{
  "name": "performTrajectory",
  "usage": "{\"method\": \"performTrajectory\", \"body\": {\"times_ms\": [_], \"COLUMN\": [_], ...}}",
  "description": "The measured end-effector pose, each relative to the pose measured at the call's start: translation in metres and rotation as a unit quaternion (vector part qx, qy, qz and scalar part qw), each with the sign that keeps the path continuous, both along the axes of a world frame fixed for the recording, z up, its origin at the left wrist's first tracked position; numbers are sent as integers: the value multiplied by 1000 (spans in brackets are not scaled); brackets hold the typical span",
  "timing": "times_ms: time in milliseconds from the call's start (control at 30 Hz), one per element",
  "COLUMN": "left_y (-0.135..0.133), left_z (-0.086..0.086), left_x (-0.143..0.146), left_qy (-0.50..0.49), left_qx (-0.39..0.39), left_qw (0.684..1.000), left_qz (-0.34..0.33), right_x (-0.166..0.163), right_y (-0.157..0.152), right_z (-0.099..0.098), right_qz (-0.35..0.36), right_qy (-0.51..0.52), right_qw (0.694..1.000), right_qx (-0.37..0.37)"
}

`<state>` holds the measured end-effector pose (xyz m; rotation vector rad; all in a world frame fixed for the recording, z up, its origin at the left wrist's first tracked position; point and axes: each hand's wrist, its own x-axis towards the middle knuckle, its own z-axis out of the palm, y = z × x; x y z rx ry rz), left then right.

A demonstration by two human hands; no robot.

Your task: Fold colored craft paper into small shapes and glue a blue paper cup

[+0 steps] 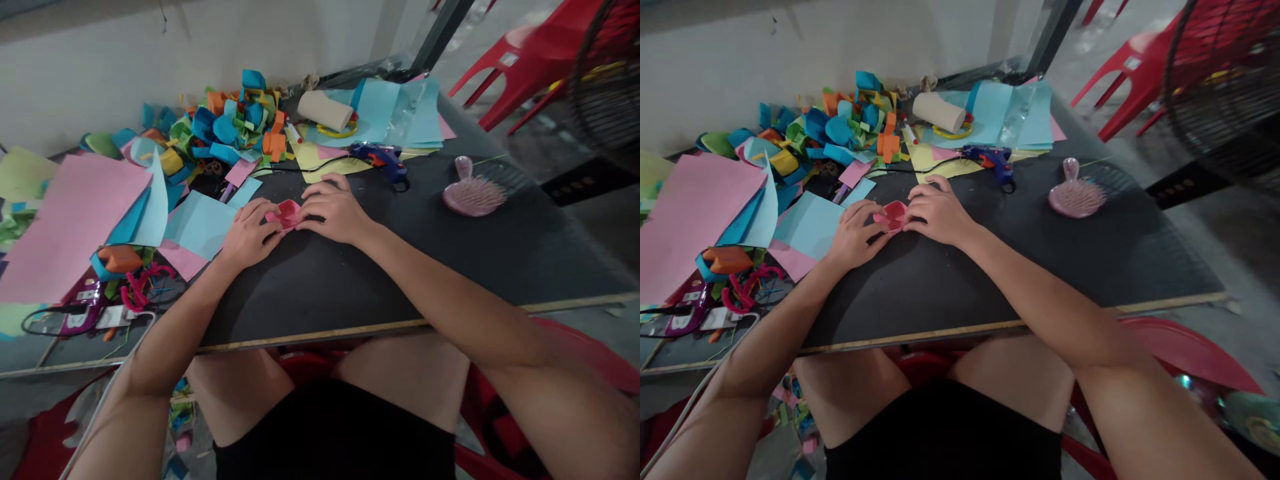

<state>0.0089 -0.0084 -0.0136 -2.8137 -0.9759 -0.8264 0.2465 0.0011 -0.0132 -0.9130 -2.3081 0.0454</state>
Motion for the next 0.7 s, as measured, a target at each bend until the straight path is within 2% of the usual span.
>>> {"method": "performTrajectory", "body": {"times_ms": [233,467,700], "left_y": [-1,0,-3], "left_z": [3,1,5], "left_x": [-2,-1,-3], "left_qy": [58,48,49], "left_qx": [72,36,23], "left_qw": [995,998,998], "left_qz": [-38,-7,-16], "right_x": [-2,-4,-8], "right_y": [0,-4,-6], "right_z": [5,7,4], "right_qz": [42,52,67], "right_qy": [-41,-59,-71], "right_qw": [998,997,995], "right_qx": [-4,5,9]}}
